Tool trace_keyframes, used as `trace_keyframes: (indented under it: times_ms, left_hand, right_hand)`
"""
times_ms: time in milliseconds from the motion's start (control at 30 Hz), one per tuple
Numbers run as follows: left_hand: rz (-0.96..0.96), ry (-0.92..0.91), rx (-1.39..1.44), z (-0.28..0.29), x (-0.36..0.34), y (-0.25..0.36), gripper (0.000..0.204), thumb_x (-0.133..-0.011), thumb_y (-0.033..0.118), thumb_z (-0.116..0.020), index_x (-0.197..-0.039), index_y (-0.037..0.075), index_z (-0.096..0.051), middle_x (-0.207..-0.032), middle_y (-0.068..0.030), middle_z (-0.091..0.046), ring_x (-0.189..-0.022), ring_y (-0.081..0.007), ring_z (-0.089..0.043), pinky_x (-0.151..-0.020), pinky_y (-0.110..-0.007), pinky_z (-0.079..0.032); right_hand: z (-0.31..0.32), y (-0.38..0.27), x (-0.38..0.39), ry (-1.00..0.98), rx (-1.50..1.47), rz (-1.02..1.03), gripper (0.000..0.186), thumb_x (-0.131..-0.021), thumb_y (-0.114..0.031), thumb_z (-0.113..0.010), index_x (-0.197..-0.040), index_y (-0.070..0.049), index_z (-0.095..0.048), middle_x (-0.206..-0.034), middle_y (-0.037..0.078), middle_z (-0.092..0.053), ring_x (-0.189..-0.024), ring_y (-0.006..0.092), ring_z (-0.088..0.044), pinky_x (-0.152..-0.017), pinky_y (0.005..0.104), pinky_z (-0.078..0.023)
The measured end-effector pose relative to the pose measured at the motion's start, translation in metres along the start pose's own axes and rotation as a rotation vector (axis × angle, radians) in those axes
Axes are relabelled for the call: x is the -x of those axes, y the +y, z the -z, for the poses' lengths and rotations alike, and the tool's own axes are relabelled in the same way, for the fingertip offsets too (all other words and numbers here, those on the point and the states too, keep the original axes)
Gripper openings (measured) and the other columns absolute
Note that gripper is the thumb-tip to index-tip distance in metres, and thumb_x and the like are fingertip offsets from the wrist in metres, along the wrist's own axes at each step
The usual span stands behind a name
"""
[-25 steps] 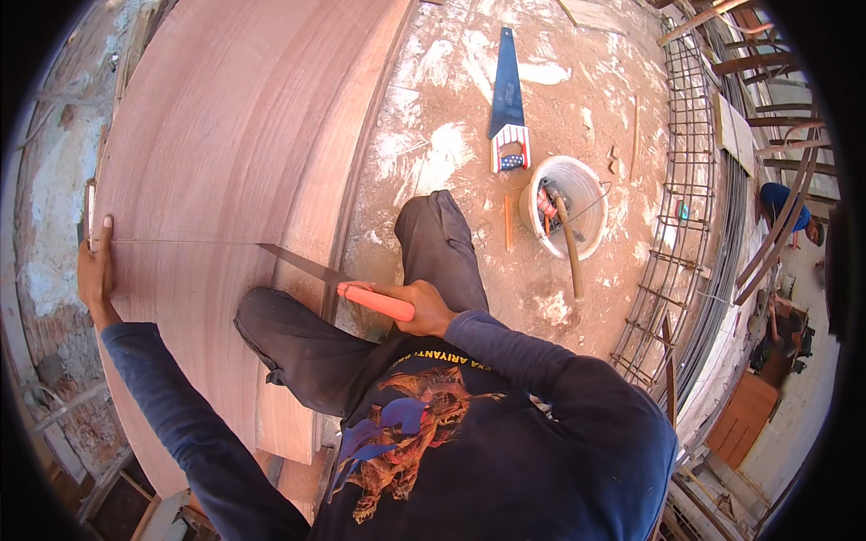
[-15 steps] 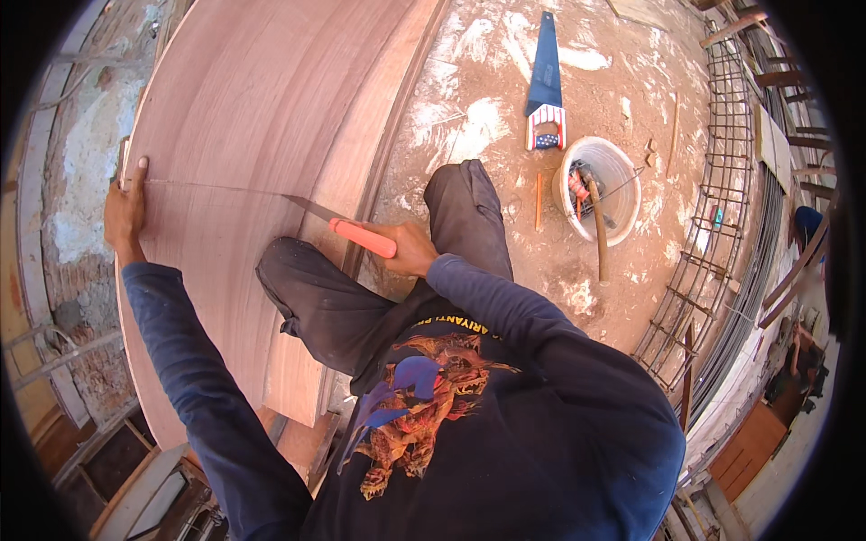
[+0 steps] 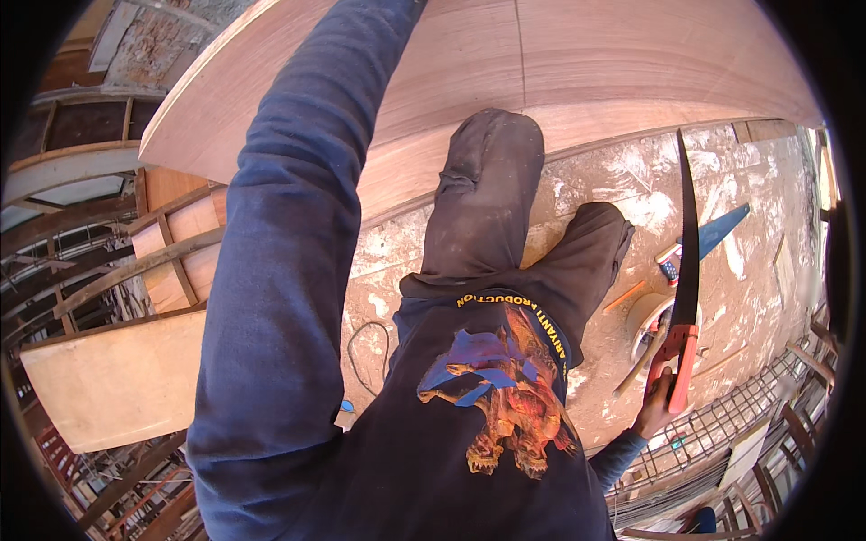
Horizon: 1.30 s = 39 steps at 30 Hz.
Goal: The person saws a curved line into a wooden panel using a hand saw, then uses a small wooden block to apply pressure or sand the edge before continuing to saw the line.
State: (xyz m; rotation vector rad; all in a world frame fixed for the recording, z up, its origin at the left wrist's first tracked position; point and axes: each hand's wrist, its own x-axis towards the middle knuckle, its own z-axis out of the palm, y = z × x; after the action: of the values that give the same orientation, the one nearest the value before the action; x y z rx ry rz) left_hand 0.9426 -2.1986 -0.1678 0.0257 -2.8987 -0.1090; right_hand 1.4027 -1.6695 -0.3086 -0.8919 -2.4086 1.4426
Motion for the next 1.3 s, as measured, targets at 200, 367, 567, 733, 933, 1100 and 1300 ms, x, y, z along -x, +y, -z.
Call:
trace_keyframes:
  times_ms: [200,367,567,733,933,1100,1300]
  left_hand:
    - [-0.096,0.064,-0.036,-0.005,0.021,0.019,0.081,-0.074,0.079,-0.061,-0.112,0.008,-0.073,-0.121,-0.0162,-0.068,-0.116,-0.0314,-0.063,-0.096,-0.055,-0.045]
    - [0.136,0.030,-0.049,-0.014,0.024,0.039,0.102,-0.077,0.076,-0.060,-0.150,0.008,-0.041,-0.158,-0.0196,-0.032,-0.145,-0.0419,-0.028,-0.115,-0.068,-0.011]
    - [0.112,0.154,-0.026,-0.017,0.041,0.047,0.096,-0.079,0.071,-0.060,-0.148,0.005,-0.044,-0.155,-0.0229,-0.035,-0.143,-0.0470,-0.029,-0.113,-0.072,-0.013]
    - [0.106,0.174,0.009,-0.013,0.045,0.067,0.092,-0.080,0.067,-0.060,-0.145,0.004,-0.047,-0.153,-0.0254,-0.036,-0.141,-0.0505,-0.030,-0.111,-0.074,-0.015]
    - [0.091,0.198,-0.061,-0.012,0.067,0.069,0.078,-0.084,0.057,-0.061,-0.136,-0.001,-0.054,-0.136,-0.0236,-0.052,-0.127,-0.0434,-0.045,-0.109,-0.067,-0.027]
    - [0.135,0.245,-0.036,0.010,0.092,0.061,0.086,-0.070,0.067,-0.071,-0.120,-0.003,-0.064,-0.108,-0.0146,-0.059,-0.108,-0.0315,-0.052,-0.105,-0.055,-0.031]
    - [0.060,0.272,-0.025,0.017,0.097,0.057,0.089,-0.069,0.070,-0.070,-0.115,-0.005,-0.059,-0.103,-0.0141,-0.055,-0.102,-0.0294,-0.051,-0.102,-0.052,-0.034]
  right_hand:
    - [-0.131,0.083,-0.114,0.145,0.825,0.337,0.028,-0.084,-0.020,-0.065,-0.098,0.004,-0.067,-0.074,0.025,-0.066,-0.067,0.0415,-0.063,-0.065,0.0503,-0.049]
    - [-0.182,0.090,-0.129,-0.151,0.870,0.328,0.036,-0.087,-0.025,-0.062,-0.112,0.001,-0.066,-0.096,0.026,-0.066,-0.090,0.0422,-0.065,-0.079,0.0498,-0.050]
    - [-0.186,0.022,-0.206,-0.063,0.700,0.535,0.042,-0.093,-0.029,-0.058,-0.121,0.003,-0.061,-0.113,0.025,-0.062,-0.104,0.0379,-0.061,-0.090,0.0443,-0.047]
    - [-0.203,-0.119,-0.262,-0.017,0.326,0.804,0.048,-0.099,-0.032,-0.055,-0.129,0.005,-0.057,-0.127,0.024,-0.059,-0.116,0.0344,-0.058,-0.099,0.0397,-0.045]
    - [-0.254,-0.305,-0.238,-0.067,0.046,1.135,0.048,-0.104,-0.032,-0.051,-0.133,0.006,-0.056,-0.135,0.022,-0.057,-0.123,0.0315,-0.055,-0.105,0.0371,-0.043]
    - [-0.304,-0.410,-0.213,-0.152,0.174,1.237,0.040,-0.105,-0.028,-0.047,-0.125,0.004,-0.061,-0.127,0.018,-0.060,-0.118,0.0304,-0.056,-0.103,0.0382,-0.041]
    - [-0.364,-0.446,-0.219,-0.514,0.550,1.114,0.047,-0.099,-0.041,-0.054,-0.115,0.001,-0.068,-0.114,0.021,-0.067,-0.107,0.0357,-0.064,-0.091,0.0405,-0.049]
